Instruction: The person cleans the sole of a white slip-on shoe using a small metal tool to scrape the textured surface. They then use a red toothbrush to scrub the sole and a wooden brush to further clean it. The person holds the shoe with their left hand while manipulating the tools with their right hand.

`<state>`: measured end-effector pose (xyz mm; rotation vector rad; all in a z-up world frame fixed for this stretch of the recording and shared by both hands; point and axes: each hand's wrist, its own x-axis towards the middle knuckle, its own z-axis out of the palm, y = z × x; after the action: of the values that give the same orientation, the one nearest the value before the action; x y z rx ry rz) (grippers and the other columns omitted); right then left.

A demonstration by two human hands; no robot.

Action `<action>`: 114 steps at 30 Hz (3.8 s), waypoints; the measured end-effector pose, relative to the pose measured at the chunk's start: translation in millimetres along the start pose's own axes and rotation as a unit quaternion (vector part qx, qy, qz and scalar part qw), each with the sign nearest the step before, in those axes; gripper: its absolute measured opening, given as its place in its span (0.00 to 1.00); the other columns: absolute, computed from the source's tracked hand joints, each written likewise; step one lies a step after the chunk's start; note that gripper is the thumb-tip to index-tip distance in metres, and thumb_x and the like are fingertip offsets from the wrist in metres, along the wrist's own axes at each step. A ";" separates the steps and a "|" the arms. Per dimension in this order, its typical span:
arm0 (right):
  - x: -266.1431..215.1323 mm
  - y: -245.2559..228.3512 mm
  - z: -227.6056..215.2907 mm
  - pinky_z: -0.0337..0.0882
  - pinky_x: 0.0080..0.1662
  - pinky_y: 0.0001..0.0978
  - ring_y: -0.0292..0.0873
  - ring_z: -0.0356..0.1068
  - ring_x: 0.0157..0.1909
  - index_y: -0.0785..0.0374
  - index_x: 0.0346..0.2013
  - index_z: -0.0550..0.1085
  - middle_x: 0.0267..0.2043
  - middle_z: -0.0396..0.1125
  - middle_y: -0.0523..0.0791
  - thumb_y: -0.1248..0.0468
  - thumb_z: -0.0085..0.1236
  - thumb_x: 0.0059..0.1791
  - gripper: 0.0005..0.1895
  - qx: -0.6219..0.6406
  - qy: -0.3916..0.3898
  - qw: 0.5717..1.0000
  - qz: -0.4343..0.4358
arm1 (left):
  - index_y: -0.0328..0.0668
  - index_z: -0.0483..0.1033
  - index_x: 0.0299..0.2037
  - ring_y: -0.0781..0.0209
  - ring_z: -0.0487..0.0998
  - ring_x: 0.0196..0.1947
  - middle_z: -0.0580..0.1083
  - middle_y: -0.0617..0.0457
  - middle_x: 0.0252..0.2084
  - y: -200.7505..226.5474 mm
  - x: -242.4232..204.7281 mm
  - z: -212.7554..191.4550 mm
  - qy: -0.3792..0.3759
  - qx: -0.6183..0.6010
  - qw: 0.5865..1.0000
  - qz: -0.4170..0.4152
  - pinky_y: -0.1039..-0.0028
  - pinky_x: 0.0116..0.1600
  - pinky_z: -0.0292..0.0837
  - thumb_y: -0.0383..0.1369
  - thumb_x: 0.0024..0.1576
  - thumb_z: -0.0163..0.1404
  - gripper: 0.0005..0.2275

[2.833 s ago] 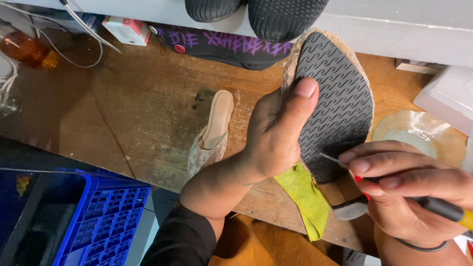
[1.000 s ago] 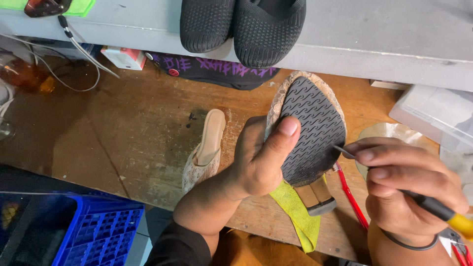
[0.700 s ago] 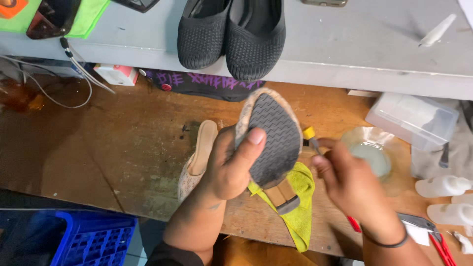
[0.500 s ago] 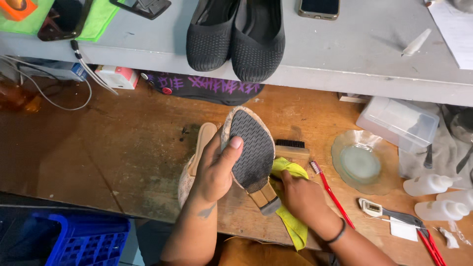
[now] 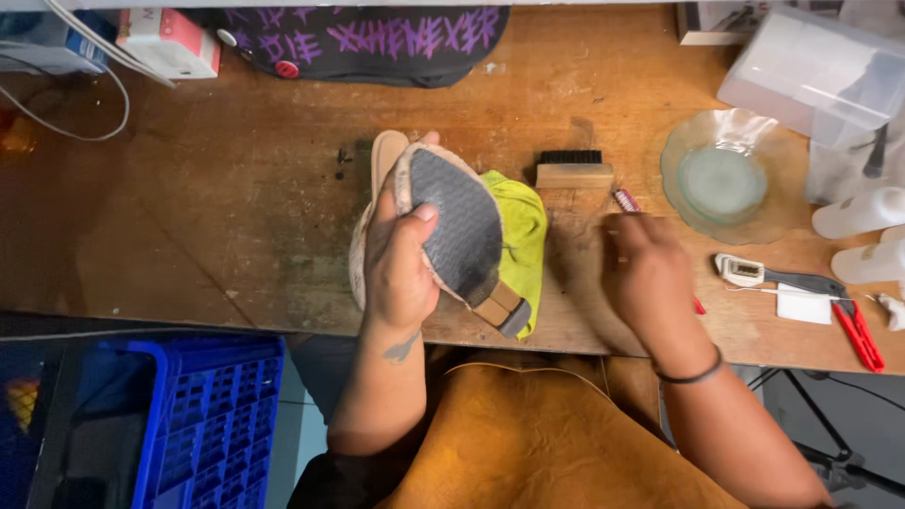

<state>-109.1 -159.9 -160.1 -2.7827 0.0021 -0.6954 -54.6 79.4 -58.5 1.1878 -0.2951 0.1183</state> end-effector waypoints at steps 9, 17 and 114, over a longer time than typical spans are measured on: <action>-48.2 52.9 14.5 0.64 0.38 0.42 0.55 0.61 0.30 0.61 0.41 0.76 0.28 0.64 0.50 0.67 0.51 0.54 0.06 -0.165 -0.005 0.986 -0.020 | 0.42 0.59 0.63 0.46 0.70 0.57 0.67 0.27 0.60 -47.9 -2.4 14.9 -0.164 -0.279 0.935 -0.142 0.64 0.56 0.68 0.29 0.58 0.40 0.21; -30.2 11.0 -58.6 0.67 0.42 0.39 0.49 0.71 0.35 0.72 0.46 0.65 0.34 0.68 0.52 0.73 0.48 0.55 0.06 0.229 -0.072 0.969 0.060 | 0.35 0.62 0.61 0.59 0.74 0.47 0.73 0.41 0.50 -49.3 2.0 30.6 -0.149 -0.114 0.972 -0.144 0.72 0.51 0.70 0.45 0.63 0.41 0.23; -0.7 -36.3 -27.7 0.75 0.43 0.31 0.51 0.75 0.42 0.73 0.23 0.68 0.30 0.68 0.54 0.85 0.44 0.47 0.11 0.386 -0.059 0.917 -0.083 | 0.34 0.70 0.55 0.55 0.72 0.59 0.72 0.45 0.55 -64.5 -15.3 15.5 0.030 0.071 0.997 0.002 0.68 0.70 0.66 0.38 0.66 0.37 0.17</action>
<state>-124.9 -132.2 -127.4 -2.0611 -0.4402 -0.4277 -56.0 42.0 -115.3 1.3215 -0.2393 0.1798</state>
